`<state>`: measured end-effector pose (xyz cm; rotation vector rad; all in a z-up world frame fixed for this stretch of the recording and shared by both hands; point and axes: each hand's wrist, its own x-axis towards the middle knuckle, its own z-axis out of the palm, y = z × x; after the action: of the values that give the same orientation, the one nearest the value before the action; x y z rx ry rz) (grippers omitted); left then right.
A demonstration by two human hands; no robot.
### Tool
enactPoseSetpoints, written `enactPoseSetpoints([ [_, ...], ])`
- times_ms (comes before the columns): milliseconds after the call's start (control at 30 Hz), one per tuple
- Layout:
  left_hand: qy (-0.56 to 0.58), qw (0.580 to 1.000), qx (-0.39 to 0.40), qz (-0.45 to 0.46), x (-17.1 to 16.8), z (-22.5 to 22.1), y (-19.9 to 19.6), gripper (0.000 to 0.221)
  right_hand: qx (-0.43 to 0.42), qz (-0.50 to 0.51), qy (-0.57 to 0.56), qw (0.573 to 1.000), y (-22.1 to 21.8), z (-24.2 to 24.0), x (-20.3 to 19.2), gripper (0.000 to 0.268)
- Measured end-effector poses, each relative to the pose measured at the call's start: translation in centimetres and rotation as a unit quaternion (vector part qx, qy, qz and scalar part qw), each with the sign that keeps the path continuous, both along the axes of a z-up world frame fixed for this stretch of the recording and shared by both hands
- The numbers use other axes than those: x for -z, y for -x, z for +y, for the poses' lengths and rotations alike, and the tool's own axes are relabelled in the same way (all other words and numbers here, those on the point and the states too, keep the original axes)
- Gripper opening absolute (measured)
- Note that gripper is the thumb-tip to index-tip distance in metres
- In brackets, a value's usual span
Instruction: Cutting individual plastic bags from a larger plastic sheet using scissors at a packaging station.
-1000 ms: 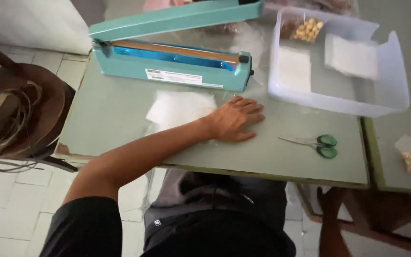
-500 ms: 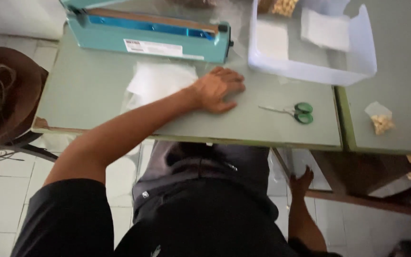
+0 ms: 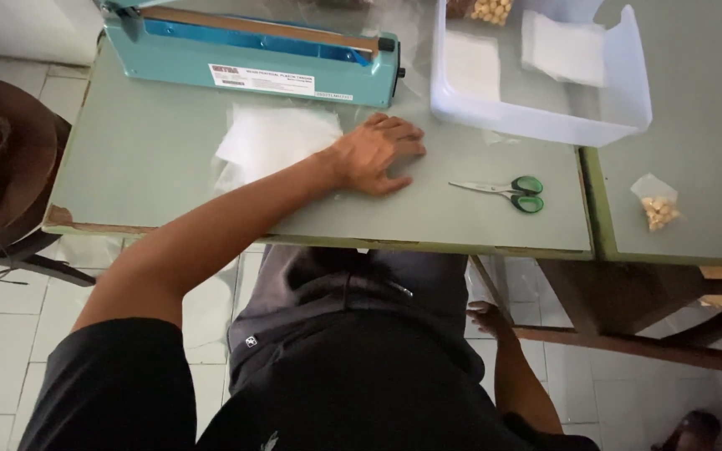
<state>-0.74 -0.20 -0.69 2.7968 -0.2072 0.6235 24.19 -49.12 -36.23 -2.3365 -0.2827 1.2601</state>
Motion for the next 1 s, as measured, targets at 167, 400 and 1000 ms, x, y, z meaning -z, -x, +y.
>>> enactPoseSetpoints([
  [167,-0.125,0.961,0.083,-0.232,2.2,0.4,-2.2,0.025,-0.028,0.003,-0.004,1.000,-2.2,-3.4,2.1,0.058],
  [400,-0.217,0.855,0.259,-0.394,-2.4,-0.5,0.1,0.036,-0.045,-0.466,-0.147,0.871,-4.1,-0.2,-7.7,0.022],
  [1000,0.105,0.953,-0.256,-0.125,-10.5,-2.0,17.3,0.013,-0.259,-0.661,-0.480,0.516,5.4,13.0,-30.4,0.010],
])
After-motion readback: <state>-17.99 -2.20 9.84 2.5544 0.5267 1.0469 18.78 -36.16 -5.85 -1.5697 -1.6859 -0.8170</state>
